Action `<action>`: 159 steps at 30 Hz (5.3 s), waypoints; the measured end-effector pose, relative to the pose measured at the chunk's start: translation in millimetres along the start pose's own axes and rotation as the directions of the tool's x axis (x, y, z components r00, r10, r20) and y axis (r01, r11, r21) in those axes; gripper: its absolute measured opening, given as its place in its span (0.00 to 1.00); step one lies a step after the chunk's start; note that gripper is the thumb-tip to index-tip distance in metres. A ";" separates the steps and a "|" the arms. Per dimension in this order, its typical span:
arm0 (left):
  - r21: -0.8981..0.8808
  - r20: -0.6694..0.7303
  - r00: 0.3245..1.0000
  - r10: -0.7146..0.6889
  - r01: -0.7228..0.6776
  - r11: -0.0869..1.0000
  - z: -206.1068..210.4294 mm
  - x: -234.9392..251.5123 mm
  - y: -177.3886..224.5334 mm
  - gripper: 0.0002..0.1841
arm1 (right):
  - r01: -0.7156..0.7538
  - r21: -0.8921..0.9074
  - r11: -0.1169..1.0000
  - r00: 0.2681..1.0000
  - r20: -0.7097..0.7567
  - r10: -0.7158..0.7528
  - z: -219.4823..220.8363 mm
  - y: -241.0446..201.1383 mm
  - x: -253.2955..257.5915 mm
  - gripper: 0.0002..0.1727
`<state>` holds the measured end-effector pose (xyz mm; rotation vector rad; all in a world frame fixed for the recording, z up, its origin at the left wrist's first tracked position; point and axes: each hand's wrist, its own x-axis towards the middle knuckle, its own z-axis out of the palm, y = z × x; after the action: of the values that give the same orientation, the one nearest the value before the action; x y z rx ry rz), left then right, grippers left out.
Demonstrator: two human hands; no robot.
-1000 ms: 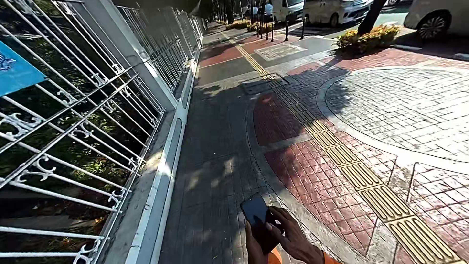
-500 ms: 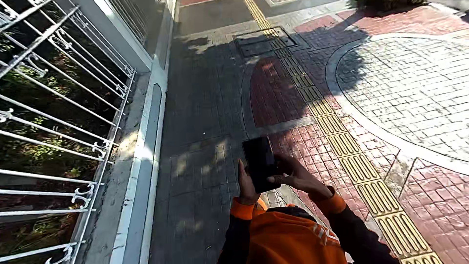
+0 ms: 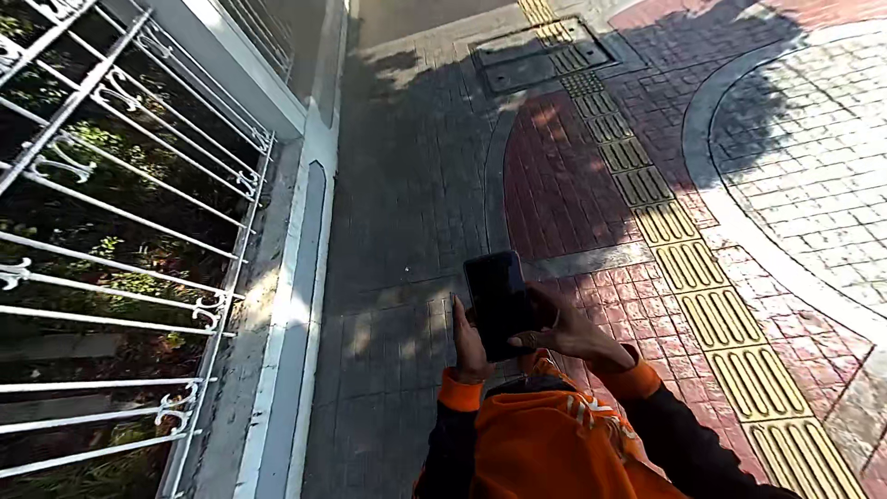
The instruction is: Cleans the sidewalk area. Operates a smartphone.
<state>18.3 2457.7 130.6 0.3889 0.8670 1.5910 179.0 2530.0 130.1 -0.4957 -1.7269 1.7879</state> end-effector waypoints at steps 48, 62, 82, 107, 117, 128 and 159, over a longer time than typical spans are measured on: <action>-0.040 0.080 0.997 0.021 -0.018 0.999 -14.3 286.5 109.6 0.29 | -0.068 -0.113 0.991 0.997 0.029 0.072 -108.8 7.9 291.5 0.41; -0.091 0.108 0.994 -0.021 0.031 0.995 -17.3 286.4 105.5 0.32 | -0.106 -0.070 0.992 0.994 0.009 0.107 -107.6 9.7 287.7 0.38; -0.081 0.074 0.995 -0.062 0.068 0.994 -16.0 284.9 104.5 0.32 | -0.143 -0.086 0.986 0.990 -0.009 0.143 -105.8 9.4 283.1 0.38; -0.106 0.106 0.993 -0.044 0.055 0.993 -22.2 281.3 109.8 0.32 | -0.160 -0.125 0.979 0.987 -0.037 0.156 -95.6 9.8 285.3 0.34; -0.068 0.128 0.991 -0.030 0.039 0.997 -23.4 278.4 110.1 0.30 | -0.171 -0.038 0.984 0.974 -0.158 0.164 -87.2 -3.1 288.9 0.19; -0.110 0.137 0.990 -0.020 0.036 0.993 -18.3 273.7 113.2 0.31 | -0.089 0.013 0.996 0.996 0.006 0.089 -91.6 7.9 272.6 0.32; -0.055 0.098 0.995 0.022 -0.016 0.998 -10.1 270.1 113.5 0.30 | -0.075 0.002 0.997 0.997 -0.008 0.075 -94.9 3.9 271.7 0.28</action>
<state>-128.0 2711.3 145.8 0.4344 0.7459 1.5960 34.8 2777.8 155.5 -0.5731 -1.7221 1.8371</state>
